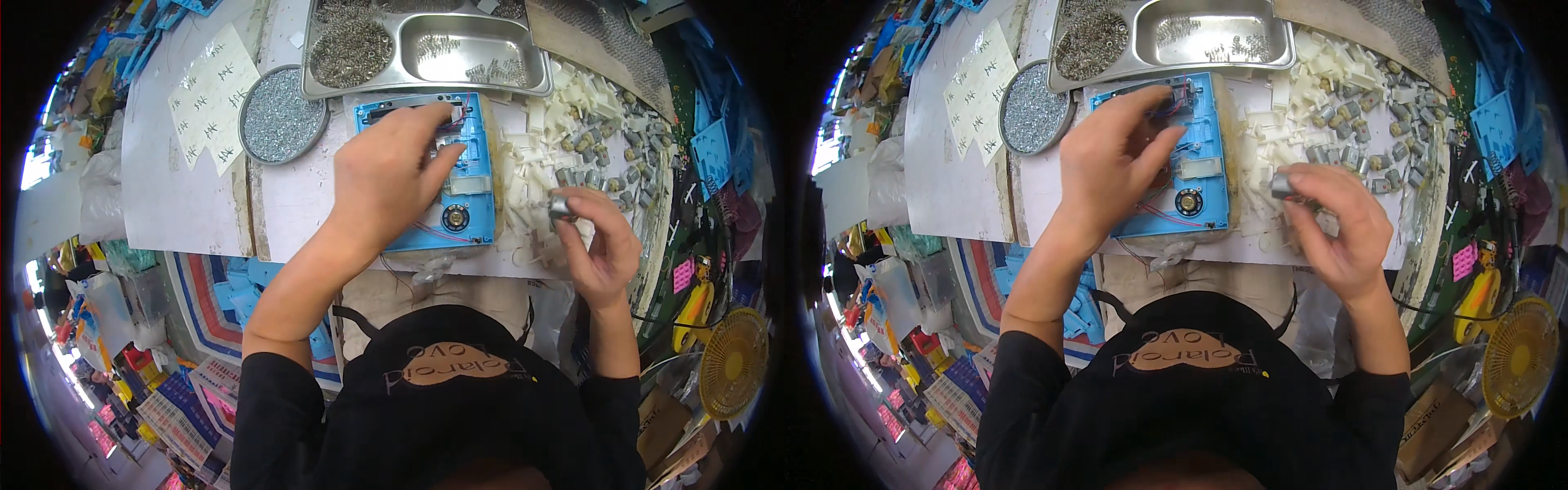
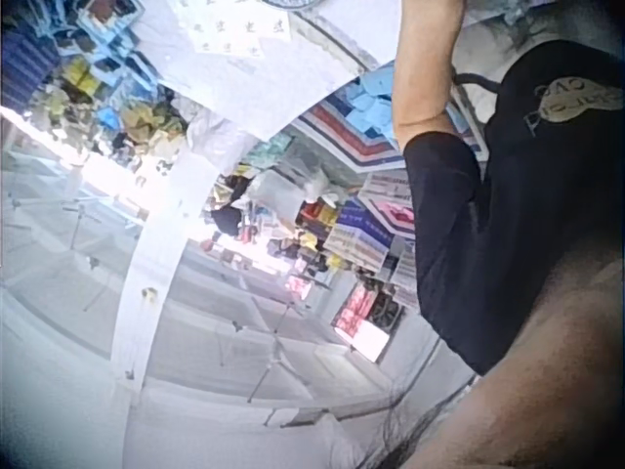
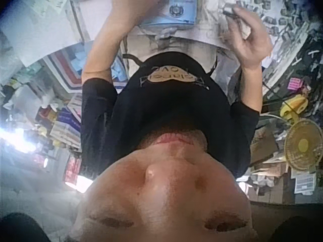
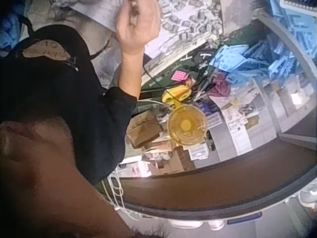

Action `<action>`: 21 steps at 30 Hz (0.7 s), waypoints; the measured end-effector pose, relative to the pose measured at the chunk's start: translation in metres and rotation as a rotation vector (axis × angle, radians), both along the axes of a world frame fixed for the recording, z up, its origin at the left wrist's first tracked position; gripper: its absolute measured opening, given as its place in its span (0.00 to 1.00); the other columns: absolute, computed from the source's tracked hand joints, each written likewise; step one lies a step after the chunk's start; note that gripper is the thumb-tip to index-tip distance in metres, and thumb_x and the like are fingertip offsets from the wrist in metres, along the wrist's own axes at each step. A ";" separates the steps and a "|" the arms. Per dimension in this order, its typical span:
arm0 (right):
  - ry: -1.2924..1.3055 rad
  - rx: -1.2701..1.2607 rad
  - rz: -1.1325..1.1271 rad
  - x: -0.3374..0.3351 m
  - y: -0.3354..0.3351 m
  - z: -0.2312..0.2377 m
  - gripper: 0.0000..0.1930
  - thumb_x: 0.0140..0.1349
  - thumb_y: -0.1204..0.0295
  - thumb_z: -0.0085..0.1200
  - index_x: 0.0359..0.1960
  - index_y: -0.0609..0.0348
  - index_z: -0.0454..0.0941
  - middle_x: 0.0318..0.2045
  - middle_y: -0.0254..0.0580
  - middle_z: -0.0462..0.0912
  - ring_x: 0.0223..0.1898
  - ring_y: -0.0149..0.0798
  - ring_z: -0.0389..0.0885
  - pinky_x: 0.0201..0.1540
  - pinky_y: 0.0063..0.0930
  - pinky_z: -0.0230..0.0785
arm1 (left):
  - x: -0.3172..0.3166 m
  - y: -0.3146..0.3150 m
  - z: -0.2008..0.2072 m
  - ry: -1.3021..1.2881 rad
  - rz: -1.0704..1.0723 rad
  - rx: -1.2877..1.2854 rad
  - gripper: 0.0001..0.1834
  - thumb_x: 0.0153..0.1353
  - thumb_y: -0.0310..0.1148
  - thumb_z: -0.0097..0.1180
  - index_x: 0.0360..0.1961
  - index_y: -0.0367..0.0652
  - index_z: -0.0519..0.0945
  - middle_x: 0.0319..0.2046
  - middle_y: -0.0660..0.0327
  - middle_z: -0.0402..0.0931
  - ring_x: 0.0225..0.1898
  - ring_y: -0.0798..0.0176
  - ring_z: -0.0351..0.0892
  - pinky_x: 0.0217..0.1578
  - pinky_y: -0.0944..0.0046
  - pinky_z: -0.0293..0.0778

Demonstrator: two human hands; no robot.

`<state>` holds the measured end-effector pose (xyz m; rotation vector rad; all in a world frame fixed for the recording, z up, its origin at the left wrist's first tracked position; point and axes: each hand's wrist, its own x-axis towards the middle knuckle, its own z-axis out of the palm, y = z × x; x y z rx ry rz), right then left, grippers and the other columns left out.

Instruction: Assemble internal components of a blue plastic electronic device casing, including soldering wires and securing with an electric screwdriver.

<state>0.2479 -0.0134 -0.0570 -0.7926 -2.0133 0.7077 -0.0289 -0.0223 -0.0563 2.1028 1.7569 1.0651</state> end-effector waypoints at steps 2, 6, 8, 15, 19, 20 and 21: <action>-0.011 -0.129 -0.091 -0.001 -0.001 -0.002 0.19 0.57 0.87 0.64 0.51 0.65 0.80 0.45 0.50 0.89 0.42 0.44 0.89 0.46 0.31 0.79 | 0.000 0.009 -0.004 0.114 -0.055 0.060 0.15 0.57 0.29 0.70 0.47 0.44 0.85 0.29 0.60 0.82 0.27 0.62 0.82 0.29 0.62 0.76; -0.043 -0.187 -0.105 -0.020 0.015 -0.001 0.17 0.62 0.84 0.61 0.53 0.65 0.80 0.50 0.50 0.87 0.44 0.43 0.89 0.49 0.31 0.80 | -0.005 0.011 -0.005 0.060 -0.098 0.139 0.09 0.58 0.25 0.69 0.41 0.42 0.87 0.27 0.61 0.81 0.26 0.64 0.81 0.27 0.64 0.75; -0.106 -0.233 -0.083 -0.029 0.027 -0.007 0.17 0.61 0.81 0.62 0.52 0.62 0.80 0.51 0.48 0.85 0.51 0.50 0.86 0.55 0.37 0.78 | -0.008 0.004 -0.005 -0.052 -0.079 0.063 0.07 0.57 0.26 0.69 0.38 0.43 0.87 0.28 0.60 0.81 0.27 0.59 0.82 0.28 0.62 0.76; -0.286 0.070 0.074 -0.065 0.061 -0.014 0.16 0.56 0.73 0.66 0.46 0.56 0.81 0.60 0.45 0.79 0.66 0.57 0.67 0.68 0.49 0.60 | -0.028 -0.015 -0.010 -0.183 0.022 0.126 0.09 0.54 0.22 0.71 0.37 0.40 0.88 0.28 0.57 0.82 0.28 0.59 0.83 0.28 0.63 0.76; -0.328 0.058 0.088 -0.071 0.061 -0.015 0.15 0.55 0.73 0.66 0.44 0.54 0.81 0.63 0.45 0.76 0.67 0.58 0.64 0.69 0.50 0.59 | -0.038 -0.024 -0.019 -0.105 0.040 0.140 0.07 0.57 0.20 0.70 0.37 0.36 0.88 0.29 0.59 0.83 0.27 0.68 0.81 0.26 0.71 0.74; -0.347 0.057 0.083 -0.072 0.061 -0.015 0.14 0.55 0.73 0.66 0.44 0.54 0.81 0.63 0.45 0.76 0.67 0.59 0.63 0.69 0.51 0.59 | -0.038 -0.027 -0.019 -0.112 0.052 0.127 0.06 0.57 0.20 0.70 0.36 0.36 0.87 0.29 0.59 0.83 0.26 0.68 0.81 0.26 0.70 0.74; -0.364 0.057 0.079 -0.074 0.060 -0.016 0.14 0.55 0.73 0.66 0.44 0.54 0.81 0.63 0.45 0.76 0.67 0.59 0.63 0.69 0.51 0.59 | -0.037 -0.029 -0.018 -0.116 0.065 0.114 0.05 0.57 0.20 0.70 0.35 0.36 0.87 0.28 0.59 0.83 0.26 0.68 0.81 0.26 0.70 0.74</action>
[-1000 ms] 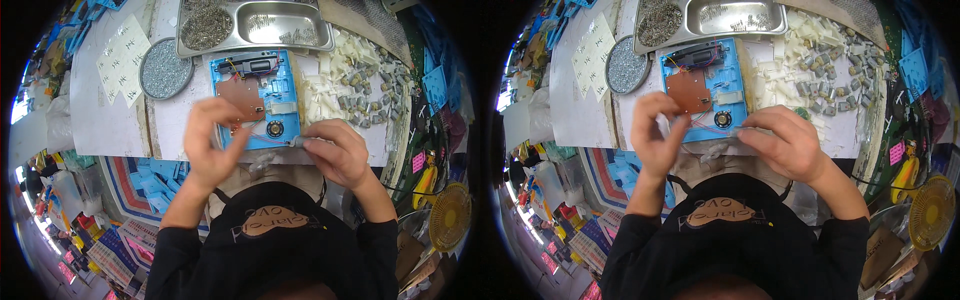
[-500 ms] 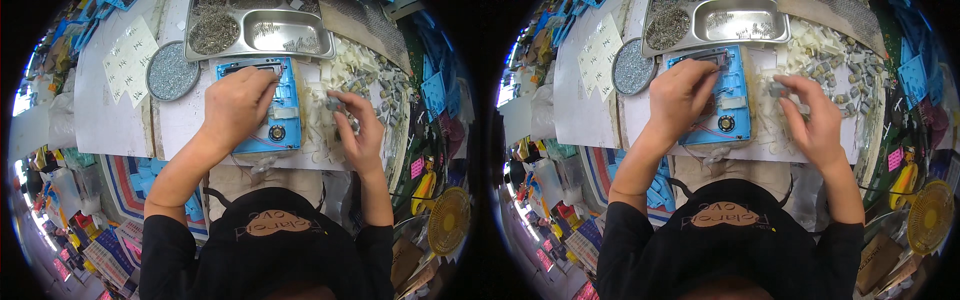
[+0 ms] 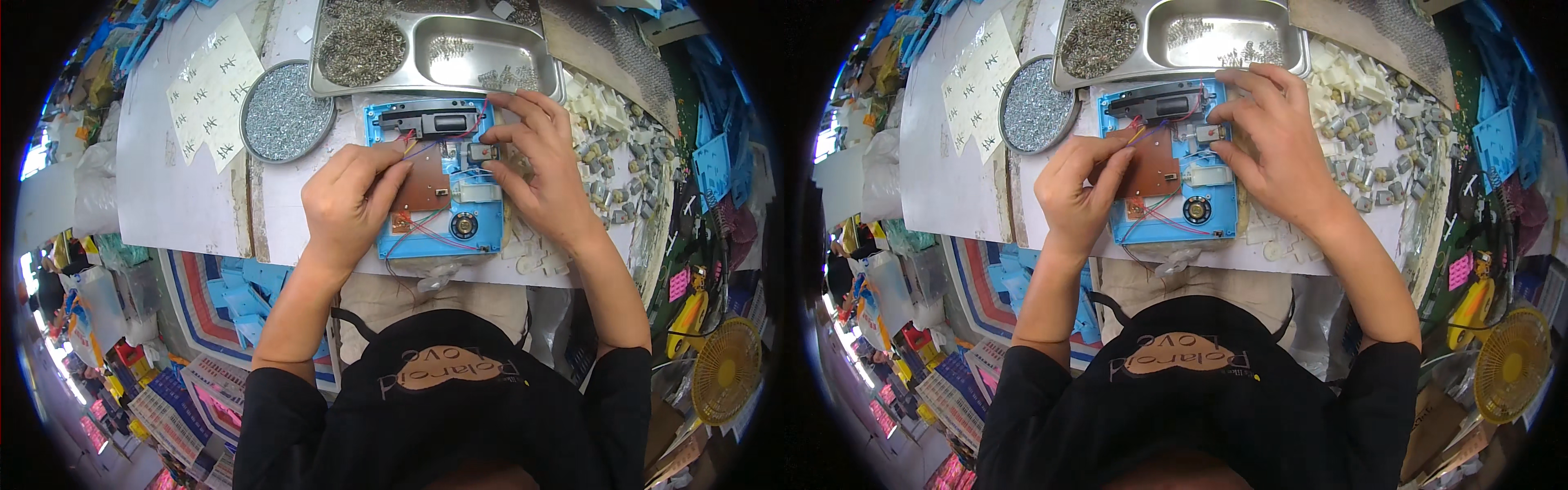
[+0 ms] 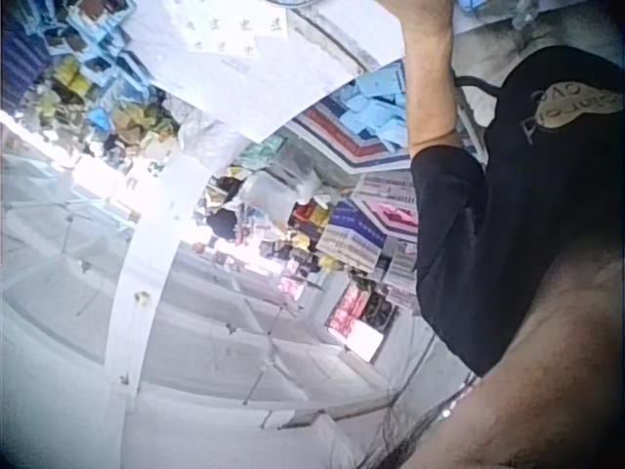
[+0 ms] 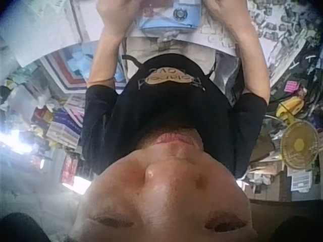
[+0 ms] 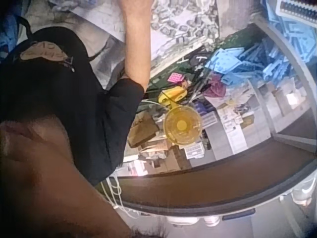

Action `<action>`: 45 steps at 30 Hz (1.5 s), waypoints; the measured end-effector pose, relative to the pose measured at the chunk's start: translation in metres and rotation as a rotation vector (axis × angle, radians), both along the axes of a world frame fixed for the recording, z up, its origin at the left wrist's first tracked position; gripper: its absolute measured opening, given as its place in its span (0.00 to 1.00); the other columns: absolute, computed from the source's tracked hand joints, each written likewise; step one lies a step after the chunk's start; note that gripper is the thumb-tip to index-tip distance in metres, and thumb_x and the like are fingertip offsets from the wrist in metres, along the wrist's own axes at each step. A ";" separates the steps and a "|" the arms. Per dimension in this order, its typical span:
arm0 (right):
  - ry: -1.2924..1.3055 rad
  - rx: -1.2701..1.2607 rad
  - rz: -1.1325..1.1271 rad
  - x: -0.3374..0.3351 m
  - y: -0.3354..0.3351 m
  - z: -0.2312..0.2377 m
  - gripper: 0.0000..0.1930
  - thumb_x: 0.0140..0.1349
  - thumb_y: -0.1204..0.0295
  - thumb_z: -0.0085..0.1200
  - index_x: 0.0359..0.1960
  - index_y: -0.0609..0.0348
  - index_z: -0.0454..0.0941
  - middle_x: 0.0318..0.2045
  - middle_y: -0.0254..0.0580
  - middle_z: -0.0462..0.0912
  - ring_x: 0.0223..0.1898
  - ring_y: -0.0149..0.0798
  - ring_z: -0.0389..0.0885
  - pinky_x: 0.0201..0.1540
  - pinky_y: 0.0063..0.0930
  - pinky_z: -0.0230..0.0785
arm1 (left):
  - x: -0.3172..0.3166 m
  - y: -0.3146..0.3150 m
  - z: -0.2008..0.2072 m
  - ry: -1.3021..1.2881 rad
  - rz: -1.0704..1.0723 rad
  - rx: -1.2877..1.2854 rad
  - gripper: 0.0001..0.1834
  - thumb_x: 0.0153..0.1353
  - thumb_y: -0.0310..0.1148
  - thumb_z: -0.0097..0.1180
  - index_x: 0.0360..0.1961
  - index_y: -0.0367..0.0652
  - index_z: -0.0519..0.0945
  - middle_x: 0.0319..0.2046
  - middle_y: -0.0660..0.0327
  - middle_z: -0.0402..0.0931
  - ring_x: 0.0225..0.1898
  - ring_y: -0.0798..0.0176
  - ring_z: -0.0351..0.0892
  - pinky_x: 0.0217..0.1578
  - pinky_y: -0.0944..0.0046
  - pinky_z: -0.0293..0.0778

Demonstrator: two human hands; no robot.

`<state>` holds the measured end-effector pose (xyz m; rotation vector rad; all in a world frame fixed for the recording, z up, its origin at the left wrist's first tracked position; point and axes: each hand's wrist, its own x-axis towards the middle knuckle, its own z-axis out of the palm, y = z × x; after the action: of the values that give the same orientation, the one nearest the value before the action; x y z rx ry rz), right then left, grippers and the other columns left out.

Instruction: Assemble internal components of a blue plastic electronic device casing, including soldering wires and securing with an electric screwdriver.

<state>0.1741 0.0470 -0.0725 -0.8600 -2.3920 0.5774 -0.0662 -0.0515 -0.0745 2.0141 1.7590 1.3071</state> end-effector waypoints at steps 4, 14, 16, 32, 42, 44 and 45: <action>-0.071 -0.002 -0.001 -0.004 -0.001 0.010 0.13 0.54 0.73 0.67 0.42 0.55 0.82 0.64 0.46 0.75 0.68 0.61 0.62 0.70 0.51 0.59 | 0.004 -0.012 0.001 0.002 0.028 -0.079 0.07 0.54 0.24 0.72 0.33 0.41 0.85 0.27 0.58 0.82 0.26 0.57 0.82 0.27 0.62 0.76; -0.052 0.141 -0.008 0.002 -0.001 0.028 0.17 0.50 0.75 0.68 0.44 0.55 0.84 0.48 0.42 0.83 0.55 0.53 0.74 0.59 0.45 0.69 | 0.031 0.003 0.013 0.182 -0.234 0.007 0.08 0.54 0.22 0.70 0.35 0.40 0.84 0.30 0.57 0.81 0.27 0.54 0.82 0.27 0.59 0.76; 0.013 0.165 0.037 0.001 -0.004 0.026 0.19 0.49 0.75 0.68 0.46 0.54 0.84 0.42 0.39 0.83 0.48 0.50 0.76 0.53 0.44 0.71 | 0.036 0.009 0.014 0.160 -0.255 0.006 0.09 0.54 0.22 0.70 0.36 0.40 0.84 0.31 0.57 0.82 0.28 0.54 0.82 0.28 0.59 0.77; 0.249 0.243 0.046 -0.020 -0.005 -0.005 0.14 0.46 0.73 0.72 0.36 0.52 0.85 0.31 0.32 0.84 0.34 0.42 0.78 0.41 0.38 0.67 | 0.022 0.011 0.012 -0.243 -0.142 -0.174 0.14 0.58 0.20 0.64 0.46 0.39 0.85 0.32 0.57 0.81 0.28 0.58 0.83 0.29 0.64 0.79; 0.255 -0.009 -0.008 -0.010 -0.004 0.006 0.08 0.50 0.73 0.72 0.30 0.54 0.84 0.29 0.36 0.83 0.34 0.43 0.78 0.43 0.36 0.67 | 0.029 0.035 0.003 -0.114 -0.264 -0.018 0.08 0.55 0.22 0.69 0.37 0.40 0.87 0.33 0.57 0.82 0.31 0.57 0.84 0.32 0.60 0.80; 0.277 -0.080 -0.015 -0.009 -0.003 0.005 0.08 0.51 0.73 0.72 0.30 0.55 0.84 0.28 0.36 0.83 0.34 0.43 0.79 0.43 0.35 0.68 | 0.029 0.036 0.002 -0.107 -0.268 0.018 0.08 0.55 0.21 0.68 0.37 0.40 0.87 0.33 0.56 0.83 0.31 0.57 0.84 0.32 0.61 0.80; 0.282 -0.105 -0.015 -0.009 -0.003 0.005 0.07 0.51 0.73 0.72 0.30 0.55 0.84 0.28 0.36 0.84 0.35 0.43 0.79 0.44 0.35 0.68 | 0.029 0.036 0.002 -0.103 -0.269 0.036 0.08 0.55 0.21 0.68 0.37 0.40 0.87 0.33 0.56 0.83 0.31 0.57 0.84 0.31 0.61 0.79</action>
<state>0.1650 0.0442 -0.0671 -0.7822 -2.1147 0.7695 -0.0374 -0.0157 -0.0725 2.0735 1.3729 1.3356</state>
